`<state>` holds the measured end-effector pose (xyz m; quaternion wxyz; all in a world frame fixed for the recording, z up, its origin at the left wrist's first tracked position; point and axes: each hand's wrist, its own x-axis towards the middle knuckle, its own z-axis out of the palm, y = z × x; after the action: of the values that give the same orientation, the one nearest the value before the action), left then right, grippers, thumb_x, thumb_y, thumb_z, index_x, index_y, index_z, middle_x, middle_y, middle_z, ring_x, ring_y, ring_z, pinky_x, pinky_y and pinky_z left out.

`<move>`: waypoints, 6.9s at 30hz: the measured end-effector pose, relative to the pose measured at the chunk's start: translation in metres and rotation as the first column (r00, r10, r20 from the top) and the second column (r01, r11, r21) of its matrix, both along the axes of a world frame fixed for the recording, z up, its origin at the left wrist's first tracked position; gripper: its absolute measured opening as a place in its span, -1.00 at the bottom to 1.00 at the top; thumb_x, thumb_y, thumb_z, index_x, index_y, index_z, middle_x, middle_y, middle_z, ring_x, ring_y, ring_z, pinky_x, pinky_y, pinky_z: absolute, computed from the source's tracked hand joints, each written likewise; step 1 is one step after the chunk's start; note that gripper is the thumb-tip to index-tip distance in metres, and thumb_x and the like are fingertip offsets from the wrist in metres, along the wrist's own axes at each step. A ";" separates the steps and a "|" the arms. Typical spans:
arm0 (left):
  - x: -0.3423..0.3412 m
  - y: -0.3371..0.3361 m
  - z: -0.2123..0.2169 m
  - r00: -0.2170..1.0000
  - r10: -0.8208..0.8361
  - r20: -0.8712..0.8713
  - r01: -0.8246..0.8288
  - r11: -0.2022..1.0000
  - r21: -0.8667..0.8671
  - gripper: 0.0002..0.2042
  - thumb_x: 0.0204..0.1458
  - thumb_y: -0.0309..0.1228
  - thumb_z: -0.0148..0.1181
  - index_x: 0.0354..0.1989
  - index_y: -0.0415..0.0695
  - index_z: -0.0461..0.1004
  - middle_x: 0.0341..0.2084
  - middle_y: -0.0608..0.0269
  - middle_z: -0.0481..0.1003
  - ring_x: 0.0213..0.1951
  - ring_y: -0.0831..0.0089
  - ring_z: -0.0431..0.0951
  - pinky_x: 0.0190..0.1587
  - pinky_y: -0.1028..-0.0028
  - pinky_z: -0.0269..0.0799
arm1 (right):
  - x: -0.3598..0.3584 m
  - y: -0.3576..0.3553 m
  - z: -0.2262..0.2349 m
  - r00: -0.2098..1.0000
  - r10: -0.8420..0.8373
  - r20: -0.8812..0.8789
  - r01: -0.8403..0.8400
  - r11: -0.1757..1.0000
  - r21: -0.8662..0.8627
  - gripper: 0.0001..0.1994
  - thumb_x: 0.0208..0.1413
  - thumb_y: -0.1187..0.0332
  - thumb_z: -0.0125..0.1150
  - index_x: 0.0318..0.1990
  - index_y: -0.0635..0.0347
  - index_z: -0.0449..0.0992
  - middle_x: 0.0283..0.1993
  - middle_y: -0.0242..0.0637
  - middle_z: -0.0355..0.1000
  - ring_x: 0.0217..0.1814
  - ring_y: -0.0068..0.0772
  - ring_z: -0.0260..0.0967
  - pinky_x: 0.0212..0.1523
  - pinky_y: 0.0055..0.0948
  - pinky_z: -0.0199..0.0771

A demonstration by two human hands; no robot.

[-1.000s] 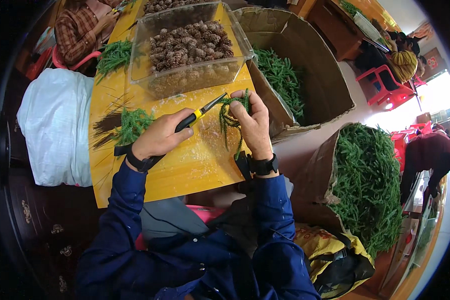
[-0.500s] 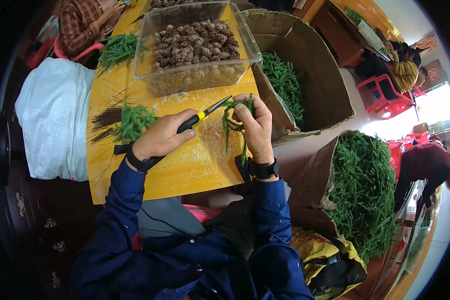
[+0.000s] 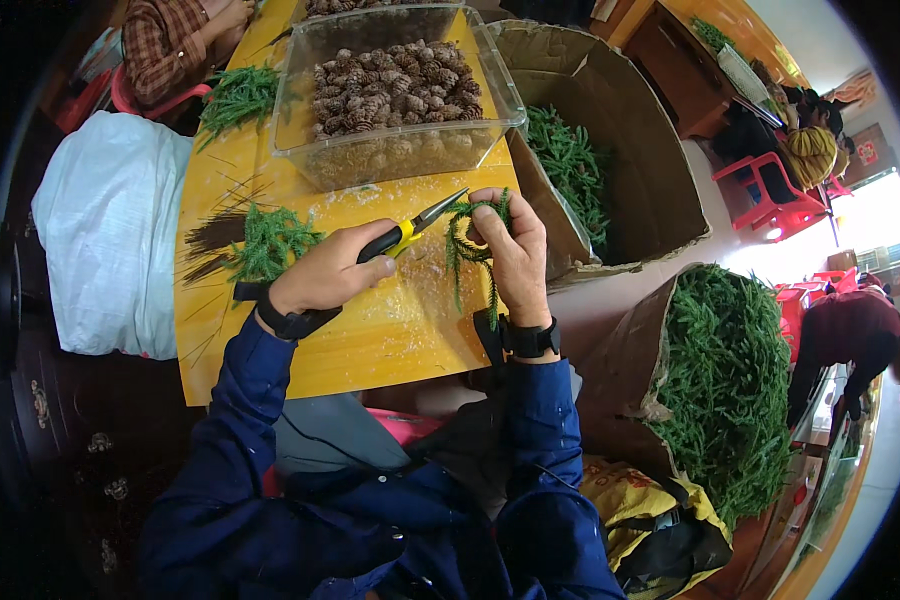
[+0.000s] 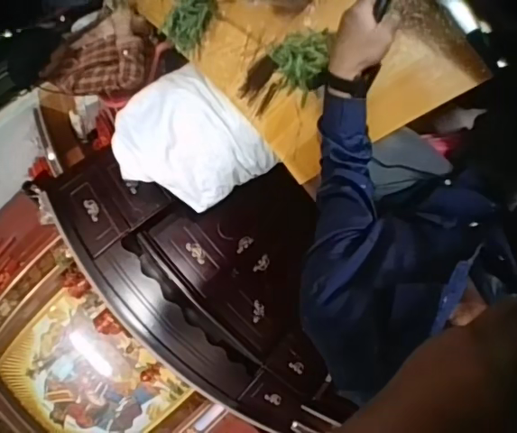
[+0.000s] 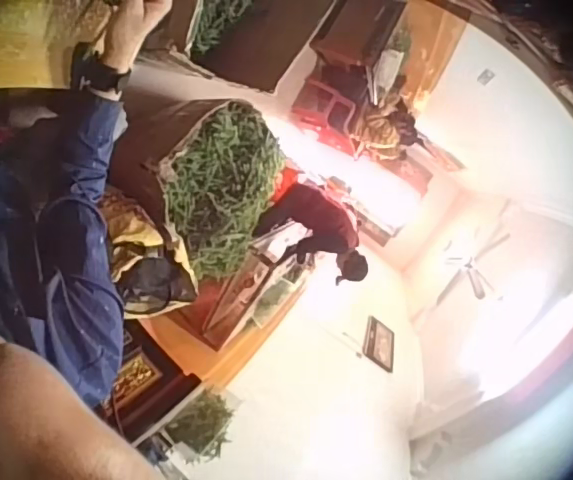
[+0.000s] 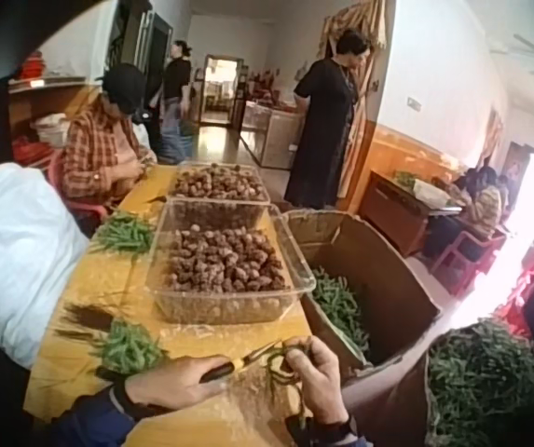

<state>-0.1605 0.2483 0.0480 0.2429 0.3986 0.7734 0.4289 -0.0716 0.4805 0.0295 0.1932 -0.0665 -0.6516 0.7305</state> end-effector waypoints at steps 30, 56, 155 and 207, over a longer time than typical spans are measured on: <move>0.001 -0.001 -0.022 0.078 -0.636 0.768 0.047 0.772 0.634 -0.48 0.26 -0.17 0.09 0.19 -0.40 0.27 -0.40 0.07 0.47 -0.50 0.41 0.46 -0.45 0.50 0.39 | -0.004 0.013 -0.005 0.955 0.167 -0.243 -0.140 0.982 0.125 -0.89 0.30 0.48 0.05 -0.09 0.27 0.44 -0.06 -0.25 0.39 -0.08 -0.49 0.38 -0.02 -0.46 0.46; 0.000 -0.001 -0.018 0.209 -0.546 0.812 0.051 0.835 0.548 -0.54 0.27 -0.28 0.07 0.18 -0.40 0.28 -0.41 0.08 0.48 -0.51 0.41 0.51 -0.44 0.51 0.44 | 0.002 0.004 -0.003 0.981 0.111 -0.158 -0.112 0.994 0.004 -0.81 0.33 0.30 0.17 -0.10 0.25 0.51 -0.19 -0.43 0.47 -0.18 -0.62 0.40 -0.10 -0.59 0.39; 0.060 -0.034 -0.021 0.899 0.027 -0.438 -0.157 0.951 -0.265 -0.63 0.03 -0.16 0.24 -0.12 -0.19 0.48 -0.36 -0.09 0.55 -0.23 -0.03 0.59 -0.16 0.05 0.49 | 0.053 -0.145 0.204 0.283 0.863 -0.418 -0.791 0.456 0.408 -0.77 0.13 0.23 0.40 -0.31 0.19 0.52 -0.36 -0.20 0.53 -0.26 -0.27 0.54 -0.16 -0.33 0.58; 0.051 -0.056 -0.023 0.448 0.325 -0.833 -0.327 0.927 0.186 -0.88 -0.13 -0.51 0.33 -0.37 -0.08 0.60 -0.38 0.31 0.42 -0.25 0.28 0.48 -0.22 0.32 0.43 | -0.021 -0.044 -0.027 0.861 0.463 0.210 -0.440 0.886 -0.146 -0.73 0.36 0.23 0.14 0.06 0.19 0.44 -0.24 -0.40 0.52 -0.23 -0.65 0.45 -0.24 -0.63 0.43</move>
<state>-0.1091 0.1919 0.0252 -0.2534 0.4005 0.8537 0.2156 -0.0921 0.4364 0.0021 -0.0664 -0.0081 -0.6328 0.7715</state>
